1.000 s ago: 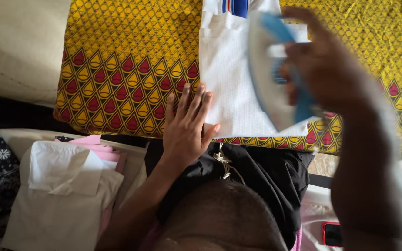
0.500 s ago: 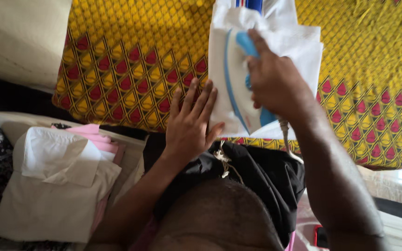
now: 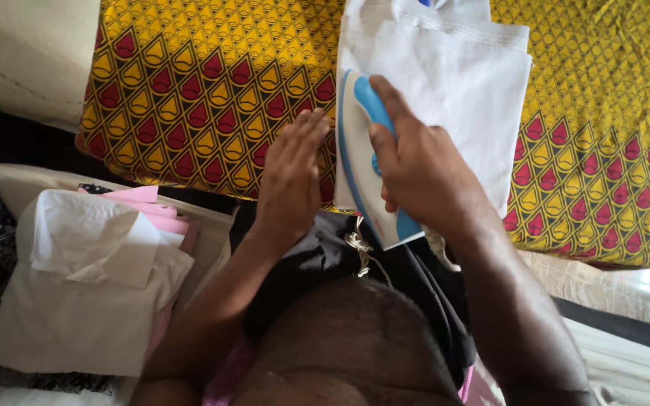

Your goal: The person irons a white t-shirt on a patterned bedsheet, repeatedly folding and pressing different sections of the garment. The person uses a blue and white iron to smooth the fabric and folds the shirt into a compact stack.

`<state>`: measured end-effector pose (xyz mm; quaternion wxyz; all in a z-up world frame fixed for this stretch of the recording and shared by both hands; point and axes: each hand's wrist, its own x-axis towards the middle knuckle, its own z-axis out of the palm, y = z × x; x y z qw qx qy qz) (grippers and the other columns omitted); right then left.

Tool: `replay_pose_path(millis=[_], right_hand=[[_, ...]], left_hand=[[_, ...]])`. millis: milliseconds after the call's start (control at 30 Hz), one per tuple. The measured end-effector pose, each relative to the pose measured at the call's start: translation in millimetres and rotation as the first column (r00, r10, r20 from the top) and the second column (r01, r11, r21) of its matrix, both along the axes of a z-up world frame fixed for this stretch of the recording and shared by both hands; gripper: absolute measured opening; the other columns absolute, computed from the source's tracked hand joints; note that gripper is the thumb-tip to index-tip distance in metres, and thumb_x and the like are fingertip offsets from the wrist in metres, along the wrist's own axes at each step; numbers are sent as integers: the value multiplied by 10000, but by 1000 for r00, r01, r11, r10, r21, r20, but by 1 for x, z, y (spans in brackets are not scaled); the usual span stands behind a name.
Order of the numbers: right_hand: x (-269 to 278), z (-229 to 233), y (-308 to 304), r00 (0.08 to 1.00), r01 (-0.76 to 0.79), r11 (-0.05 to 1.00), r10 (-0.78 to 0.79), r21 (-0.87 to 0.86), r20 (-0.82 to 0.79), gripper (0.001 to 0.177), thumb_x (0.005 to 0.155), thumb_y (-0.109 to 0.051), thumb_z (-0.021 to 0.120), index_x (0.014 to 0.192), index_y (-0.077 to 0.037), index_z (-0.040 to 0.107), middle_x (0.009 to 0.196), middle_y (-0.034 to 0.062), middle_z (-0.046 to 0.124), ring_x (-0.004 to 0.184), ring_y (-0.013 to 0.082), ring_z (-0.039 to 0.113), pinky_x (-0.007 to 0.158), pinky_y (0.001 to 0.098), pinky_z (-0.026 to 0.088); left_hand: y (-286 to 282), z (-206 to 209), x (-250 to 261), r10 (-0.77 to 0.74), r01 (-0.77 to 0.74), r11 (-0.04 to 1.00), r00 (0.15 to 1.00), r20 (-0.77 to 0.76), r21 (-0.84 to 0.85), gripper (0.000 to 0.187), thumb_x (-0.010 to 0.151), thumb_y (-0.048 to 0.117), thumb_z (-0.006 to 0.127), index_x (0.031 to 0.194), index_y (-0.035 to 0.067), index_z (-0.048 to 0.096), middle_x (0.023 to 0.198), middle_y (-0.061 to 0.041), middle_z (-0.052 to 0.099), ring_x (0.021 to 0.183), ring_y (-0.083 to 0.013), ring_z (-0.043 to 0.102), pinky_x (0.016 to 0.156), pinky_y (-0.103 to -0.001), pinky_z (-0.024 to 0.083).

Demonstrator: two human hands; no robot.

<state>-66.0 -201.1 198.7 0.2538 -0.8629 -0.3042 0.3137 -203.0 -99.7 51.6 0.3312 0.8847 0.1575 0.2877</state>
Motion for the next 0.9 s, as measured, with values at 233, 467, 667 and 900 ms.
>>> replay_pose_path(millis=[233,467,667,900], right_hand=[[-2,0,-31,992,119,992,-117,-42,53,595,1013,-316,433,1588,-204,324,581,155,693,449,277,713,565,409,616],[17,4,-67,965,261,945,-250,-199,79,574,1056,-362,445,1614,-333,315,693,149,702,508,260,707,595,448,605],[34,-2,-107,900,432,884,-408,-180,156,577,1060,-312,475,1627,-347,371,777,124,686,559,203,674,590,424,582],[60,9,-127,890,421,904,-428,74,157,533,1109,-206,514,1633,-243,431,792,88,638,534,145,610,488,374,543]], left_hand=[[-10,6,49,187,-121,961,946,-264,249,539,1067,297,455,1554,66,435,1641,-197,341,1522,-413,224,1200,-643,165],[-12,-1,66,116,43,949,873,-473,311,617,1114,455,214,1648,161,309,1735,-68,201,1602,-346,118,1270,-601,-10],[-10,-5,63,106,57,950,866,-489,306,611,1113,440,257,1666,180,255,1737,-56,161,1602,-312,97,1268,-595,-2],[-12,-2,62,109,49,952,870,-482,304,612,1118,450,306,1673,198,247,1745,-39,143,1611,-295,83,1281,-598,6]])
